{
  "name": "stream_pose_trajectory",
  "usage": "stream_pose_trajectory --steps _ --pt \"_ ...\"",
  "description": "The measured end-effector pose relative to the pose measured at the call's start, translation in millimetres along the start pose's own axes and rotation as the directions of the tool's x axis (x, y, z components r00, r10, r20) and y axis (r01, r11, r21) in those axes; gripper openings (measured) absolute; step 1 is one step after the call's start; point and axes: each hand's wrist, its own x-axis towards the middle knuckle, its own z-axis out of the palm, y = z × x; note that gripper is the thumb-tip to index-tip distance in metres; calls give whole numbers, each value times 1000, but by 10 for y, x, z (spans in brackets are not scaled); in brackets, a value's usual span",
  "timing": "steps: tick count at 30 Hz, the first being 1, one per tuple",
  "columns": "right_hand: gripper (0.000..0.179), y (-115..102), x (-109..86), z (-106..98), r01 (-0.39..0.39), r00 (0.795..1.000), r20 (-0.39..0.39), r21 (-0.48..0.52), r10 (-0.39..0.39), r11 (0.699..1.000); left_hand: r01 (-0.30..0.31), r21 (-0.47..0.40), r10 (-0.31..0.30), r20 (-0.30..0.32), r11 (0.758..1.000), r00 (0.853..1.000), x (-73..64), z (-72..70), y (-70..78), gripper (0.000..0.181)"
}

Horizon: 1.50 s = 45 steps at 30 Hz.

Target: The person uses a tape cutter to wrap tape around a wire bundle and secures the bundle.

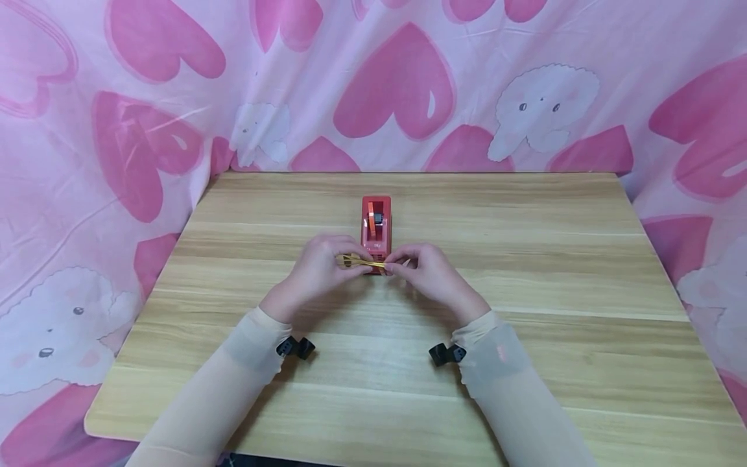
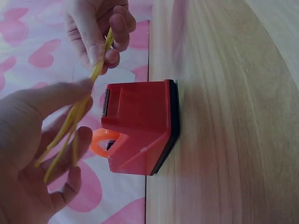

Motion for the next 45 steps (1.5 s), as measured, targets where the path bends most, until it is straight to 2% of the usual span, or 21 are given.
stream_pose_trajectory --steps 5,8,12,23,30,34,39,45 --pt "12 -6 -4 -1 38 999 -33 -64 -40 997 93 -79 -90 39 992 995 3 -2 8 16" --pt "13 -4 -6 5 61 996 -55 -81 -65 995 154 -104 -146 83 983 986 8 -4 13 13" --pt "12 6 -4 5 80 993 -74 -94 -87 992 191 -116 -178 120 975 977 19 4 12 10" --pt "5 42 -13 14 83 992 -85 -75 -90 994 198 -122 -183 124 973 975 14 28 16 9" --pt "4 22 -20 16 47 996 -72 -55 -51 997 194 -139 -180 110 971 978 3 27 27 9" --pt "8 9 -35 1 37 996 -74 -55 -41 998 160 -143 -147 94 977 985 12 21 35 9" --pt "25 7 -41 3 41 998 -52 18 -40 999 123 -132 -114 72 984 991 13 26 28 10" --pt "23 -3 -50 -8 -11 1000 19 81 10 997 98 -138 -93 43 986 995 6 34 25 9"
